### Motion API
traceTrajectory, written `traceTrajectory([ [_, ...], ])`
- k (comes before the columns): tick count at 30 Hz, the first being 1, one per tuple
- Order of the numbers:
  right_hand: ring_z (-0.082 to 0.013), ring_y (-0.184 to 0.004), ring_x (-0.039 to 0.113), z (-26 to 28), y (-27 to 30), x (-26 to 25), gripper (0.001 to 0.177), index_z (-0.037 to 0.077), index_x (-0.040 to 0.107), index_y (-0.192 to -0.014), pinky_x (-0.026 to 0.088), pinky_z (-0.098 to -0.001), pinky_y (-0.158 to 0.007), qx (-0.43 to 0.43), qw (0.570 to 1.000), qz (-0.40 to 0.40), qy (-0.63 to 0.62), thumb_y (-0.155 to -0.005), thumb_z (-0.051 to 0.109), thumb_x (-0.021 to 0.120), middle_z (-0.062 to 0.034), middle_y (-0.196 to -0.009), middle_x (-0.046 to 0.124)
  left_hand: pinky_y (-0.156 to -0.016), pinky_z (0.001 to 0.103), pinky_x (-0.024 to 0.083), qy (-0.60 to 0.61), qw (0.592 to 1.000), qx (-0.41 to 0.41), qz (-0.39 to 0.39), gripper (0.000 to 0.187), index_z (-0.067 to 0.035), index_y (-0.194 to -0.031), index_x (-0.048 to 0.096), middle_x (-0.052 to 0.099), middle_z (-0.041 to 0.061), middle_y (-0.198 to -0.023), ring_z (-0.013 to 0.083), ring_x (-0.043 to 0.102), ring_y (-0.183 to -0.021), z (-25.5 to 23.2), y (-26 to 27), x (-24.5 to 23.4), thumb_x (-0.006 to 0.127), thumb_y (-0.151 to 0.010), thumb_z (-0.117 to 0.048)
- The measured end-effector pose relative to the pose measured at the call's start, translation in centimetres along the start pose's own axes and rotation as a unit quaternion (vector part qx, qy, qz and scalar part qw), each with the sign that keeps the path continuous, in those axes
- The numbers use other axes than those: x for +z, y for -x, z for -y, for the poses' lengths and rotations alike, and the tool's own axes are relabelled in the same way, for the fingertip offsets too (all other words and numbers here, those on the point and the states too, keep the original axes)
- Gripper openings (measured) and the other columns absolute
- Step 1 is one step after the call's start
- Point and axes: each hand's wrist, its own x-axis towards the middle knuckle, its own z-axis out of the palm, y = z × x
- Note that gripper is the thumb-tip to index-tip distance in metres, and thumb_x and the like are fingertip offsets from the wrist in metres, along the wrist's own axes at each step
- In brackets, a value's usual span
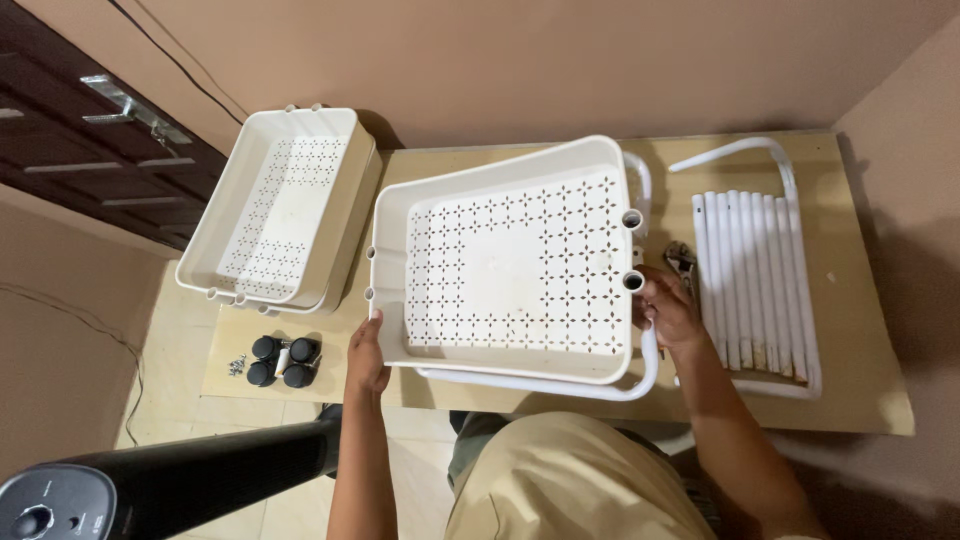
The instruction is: The person assembles a white plastic dish rack by inserting vertical support poles into the base and attaching horizontal frame pieces. They repeatedly test fit and reposition components, then use a screwdriver to tighten screws securing the frame to the base.
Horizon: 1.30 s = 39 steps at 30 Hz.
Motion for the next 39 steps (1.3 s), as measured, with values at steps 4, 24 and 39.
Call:
traceTrajectory([
  [4,-0.0022,-0.049,0.045,3.8,0.2,3.3,0.041,0.002,0.064,-0.097,0.039,-0.02,-0.042,-0.058,0.99,0.054,0.112,-0.101,0.042,0.067,0.0055,-0.067,0.05,-0.095,0.039,0.054,0.019,0.999,0.006,0.025,0.049,0.006,-0.138,0.054,0.066,0.016,-0.127,0.0267,0.065,-0.112,-0.6,0.5,1.7,0.052,-0.104,-0.03],
  [24,-0.0056,-0.072,0.067,8.1,3.1,10.2,0.064,-0.001,0.073,-0.111,0.054,-0.0231,-0.062,-0.11,0.93,0.018,0.351,-0.083,0.056,0.076,-0.0013,-0.085,0.075,-0.098,0.044,0.053,0.058,0.996,-0.006,0.07,0.059,0.003,-0.144,0.048,0.062,0.017,-0.135,0.0319,0.064,-0.118,0.5,-1.9,2.9,0.053,-0.101,-0.038],
  [39,-0.01,-0.054,0.068,7.6,3.0,7.0,0.067,0.004,0.074,-0.095,0.053,-0.0241,-0.054,-0.165,0.917,0.064,0.357,-0.084,0.07,0.068,-0.0007,-0.068,0.073,-0.108,0.046,0.048,0.064,0.982,-0.038,0.173,0.068,-0.002,-0.149,0.043,0.058,0.018,-0.143,0.032,0.06,-0.127,-2.7,-1.6,3.1,0.045,-0.101,-0.051],
])
